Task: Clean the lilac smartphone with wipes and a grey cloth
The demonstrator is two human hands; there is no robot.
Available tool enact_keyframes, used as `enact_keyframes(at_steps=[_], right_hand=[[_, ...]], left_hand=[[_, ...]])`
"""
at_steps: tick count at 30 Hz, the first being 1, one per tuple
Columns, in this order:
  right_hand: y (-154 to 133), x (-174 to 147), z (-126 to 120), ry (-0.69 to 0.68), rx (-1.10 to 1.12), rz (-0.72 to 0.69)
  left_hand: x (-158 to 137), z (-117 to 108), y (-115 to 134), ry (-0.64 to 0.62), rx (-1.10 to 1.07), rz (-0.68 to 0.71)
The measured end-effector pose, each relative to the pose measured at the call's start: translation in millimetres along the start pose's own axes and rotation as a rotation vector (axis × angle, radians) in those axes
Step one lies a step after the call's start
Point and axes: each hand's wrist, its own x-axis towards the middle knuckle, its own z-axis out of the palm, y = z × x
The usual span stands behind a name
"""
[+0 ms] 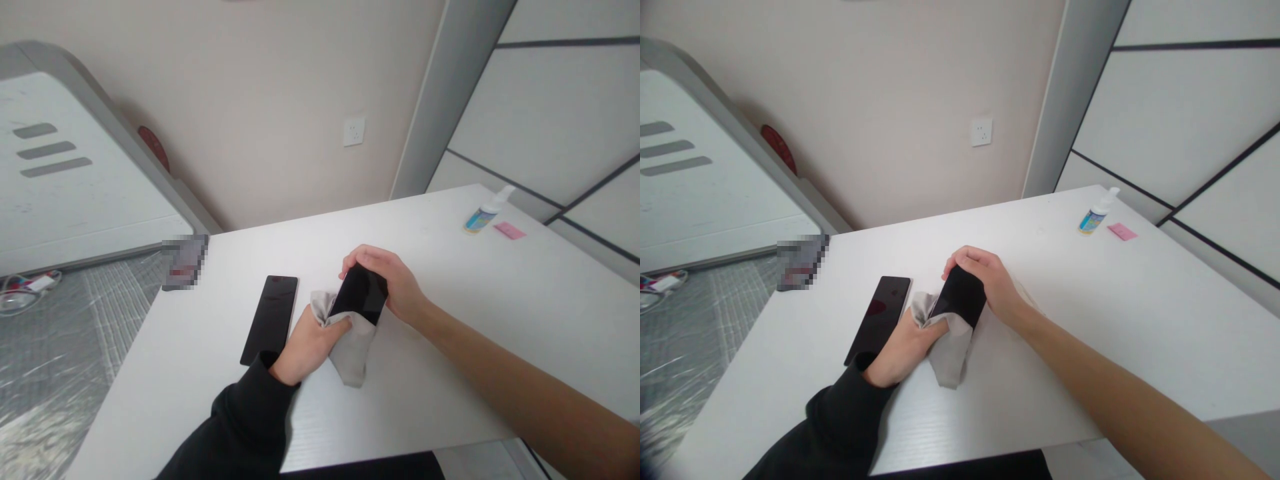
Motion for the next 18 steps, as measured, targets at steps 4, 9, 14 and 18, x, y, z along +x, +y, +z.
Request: enact_keyframes(at_steps=[4, 9, 14, 18], right_hand=[[-0.1, -0.1, 1.9, 0.007, 0.012, 0.008], [4.3, 2.2, 0.2, 0.110, 0.078, 0.040], [8.7, 5.4, -5.1, 0.166, 0.154, 0.090], [8.3, 6.7, -6.8, 0.178, 0.171, 0.093]], left_hand=[[2.1, -2.0, -7.7, 0.058, -0.044, -0.024], [-0.2, -5.5, -8.9, -0.073, -0.230, -0.113], [-4.1, -8.0, -1.7, -0.275, -0.379, -0.168], [0.6, -6.7, -6.3, -0.226, -0.348, -0.118]])
